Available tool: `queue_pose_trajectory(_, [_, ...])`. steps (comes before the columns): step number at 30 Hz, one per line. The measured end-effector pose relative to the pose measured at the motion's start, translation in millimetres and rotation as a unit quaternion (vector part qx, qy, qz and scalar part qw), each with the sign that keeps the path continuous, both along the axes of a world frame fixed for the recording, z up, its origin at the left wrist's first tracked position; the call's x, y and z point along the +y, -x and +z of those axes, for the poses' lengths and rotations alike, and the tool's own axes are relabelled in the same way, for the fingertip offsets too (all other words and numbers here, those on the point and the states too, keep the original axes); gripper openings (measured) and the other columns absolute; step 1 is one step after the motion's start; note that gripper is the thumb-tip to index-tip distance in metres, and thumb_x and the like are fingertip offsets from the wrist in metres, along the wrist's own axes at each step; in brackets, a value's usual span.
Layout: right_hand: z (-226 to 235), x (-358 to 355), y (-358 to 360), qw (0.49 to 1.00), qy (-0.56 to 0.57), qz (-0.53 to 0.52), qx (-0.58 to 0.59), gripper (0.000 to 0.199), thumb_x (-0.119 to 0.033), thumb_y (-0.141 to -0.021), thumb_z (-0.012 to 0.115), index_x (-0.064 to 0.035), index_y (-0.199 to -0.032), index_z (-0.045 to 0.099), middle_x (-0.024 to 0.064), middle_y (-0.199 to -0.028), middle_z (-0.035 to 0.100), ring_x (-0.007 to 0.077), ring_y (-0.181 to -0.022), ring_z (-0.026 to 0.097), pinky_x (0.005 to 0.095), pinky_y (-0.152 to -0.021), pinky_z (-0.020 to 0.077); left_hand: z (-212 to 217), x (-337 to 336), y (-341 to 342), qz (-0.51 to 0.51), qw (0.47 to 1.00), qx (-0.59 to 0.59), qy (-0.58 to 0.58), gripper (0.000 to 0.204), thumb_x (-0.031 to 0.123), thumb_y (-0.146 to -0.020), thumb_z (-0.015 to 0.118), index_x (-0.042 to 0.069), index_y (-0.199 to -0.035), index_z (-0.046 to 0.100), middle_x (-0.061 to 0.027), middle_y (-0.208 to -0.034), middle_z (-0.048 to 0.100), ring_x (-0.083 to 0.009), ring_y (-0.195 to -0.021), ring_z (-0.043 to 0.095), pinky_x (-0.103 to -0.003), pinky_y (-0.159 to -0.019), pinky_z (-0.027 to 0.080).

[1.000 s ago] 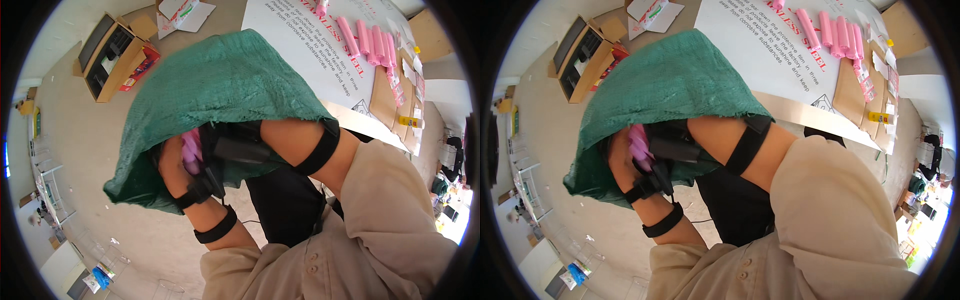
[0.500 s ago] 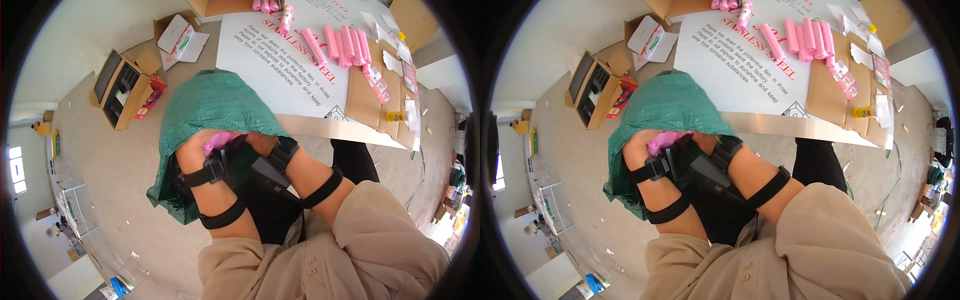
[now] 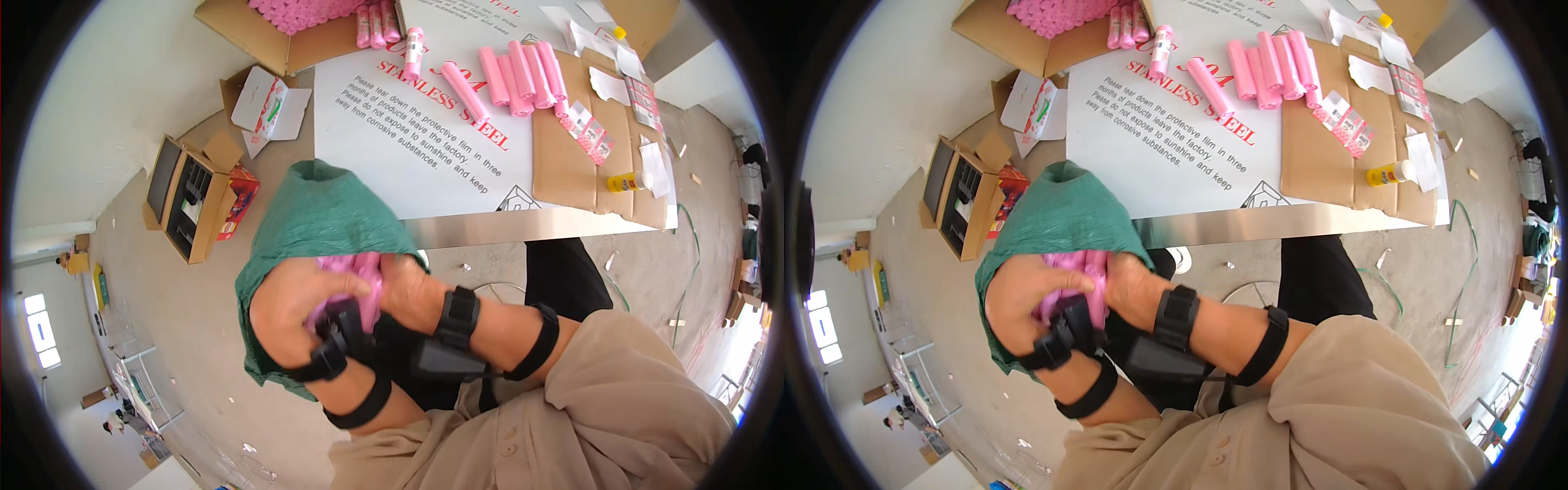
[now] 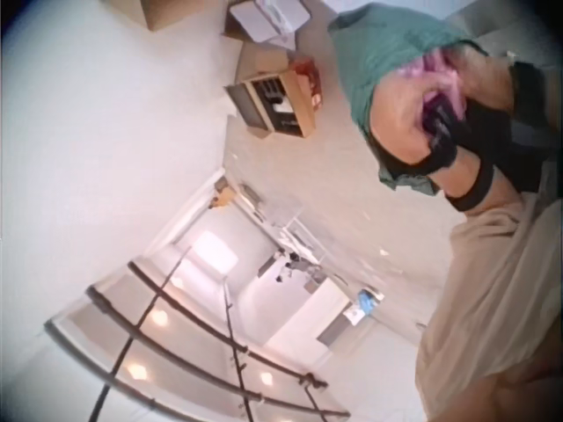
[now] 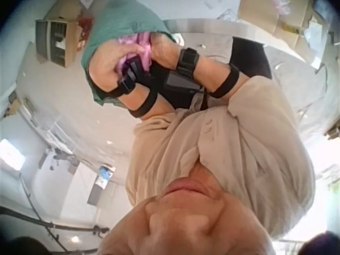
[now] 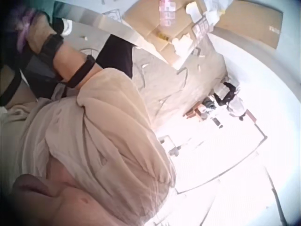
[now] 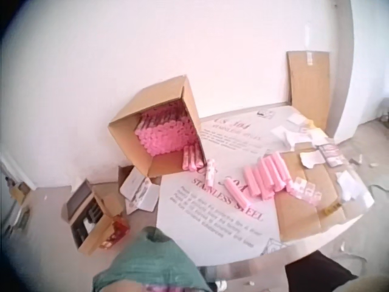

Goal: Applying adhesive labels to small plastic bottles in a workshop.

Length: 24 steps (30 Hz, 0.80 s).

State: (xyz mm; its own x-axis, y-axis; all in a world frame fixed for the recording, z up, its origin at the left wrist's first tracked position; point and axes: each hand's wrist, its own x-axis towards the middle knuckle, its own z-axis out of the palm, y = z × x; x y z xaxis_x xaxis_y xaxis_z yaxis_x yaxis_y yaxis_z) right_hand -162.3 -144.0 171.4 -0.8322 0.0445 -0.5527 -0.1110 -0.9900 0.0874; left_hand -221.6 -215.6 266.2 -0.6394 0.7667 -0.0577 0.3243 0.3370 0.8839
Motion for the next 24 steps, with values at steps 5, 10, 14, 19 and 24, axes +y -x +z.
queue_pose_trajectory(5, [28,-11,-17,0.998,0.066,-0.012,0.013,0.037,-0.039,-0.092,0.045,-0.0066,-0.106,0.056,0.0123,-0.104,0.06,0.0258,-0.095,0.059,0.0376,-0.085,0.0491,44,10,-5,-0.012,0.962,-0.035,0.27,0.051,0.013,-0.046,0.078,-0.001,-0.092,0.062,-0.0156,-0.084,0.063,-0.0285,-0.073,0.06,-0.031,-0.066,0.048])
queue_pose_trajectory(10, [58,0,-33,0.993,0.071,-0.033,0.088,0.041,-0.042,-0.091,0.041,-0.0071,-0.106,0.055,0.0107,-0.102,0.061,0.0249,-0.094,0.059,0.0374,-0.085,0.0485,77,23,-32,-0.044,0.913,0.257,0.312,0.063,0.021,-0.041,0.081,0.0,-0.098,0.063,-0.0194,-0.091,0.057,-0.0334,-0.089,0.053,-0.038,-0.076,0.044])
queue_pose_trajectory(14, [83,30,-50,0.987,0.085,-0.046,0.126,0.051,-0.049,-0.09,0.038,-0.0059,-0.112,0.054,0.0139,-0.107,0.06,0.0281,-0.098,0.059,0.0403,-0.088,0.0467,100,52,-45,-0.075,0.905,0.308,0.285,0.068,0.024,-0.039,0.081,-0.002,-0.099,0.062,-0.0186,-0.092,0.056,-0.0336,-0.092,0.05,-0.04,-0.077,0.042])
queue_pose_trajectory(19, [110,95,-67,0.985,0.06,-0.095,0.128,0.063,-0.056,-0.089,0.031,-0.0039,-0.122,0.048,0.0175,-0.116,0.056,0.0315,-0.107,0.055,0.0433,-0.095,0.0424,119,115,-59,-0.13,0.9,0.374,0.182,0.064,0.027,-0.041,0.08,-0.004,-0.094,0.061,-0.0193,-0.092,0.056,-0.0333,-0.088,0.051,-0.039,-0.073,0.042])
queue_pose_trajectory(24, [90,179,-65,0.984,0.003,-0.151,0.098,0.063,-0.054,-0.091,0.028,-0.0012,-0.118,0.048,0.0198,-0.11,0.058,0.0328,-0.098,0.059,0.047,-0.085,0.049,84,205,-26,-0.206,0.934,0.236,0.169,0.059,0.018,-0.042,0.082,-0.004,-0.093,0.062,-0.0202,-0.084,0.058,-0.0339,-0.082,0.055,-0.037,-0.072,0.045])
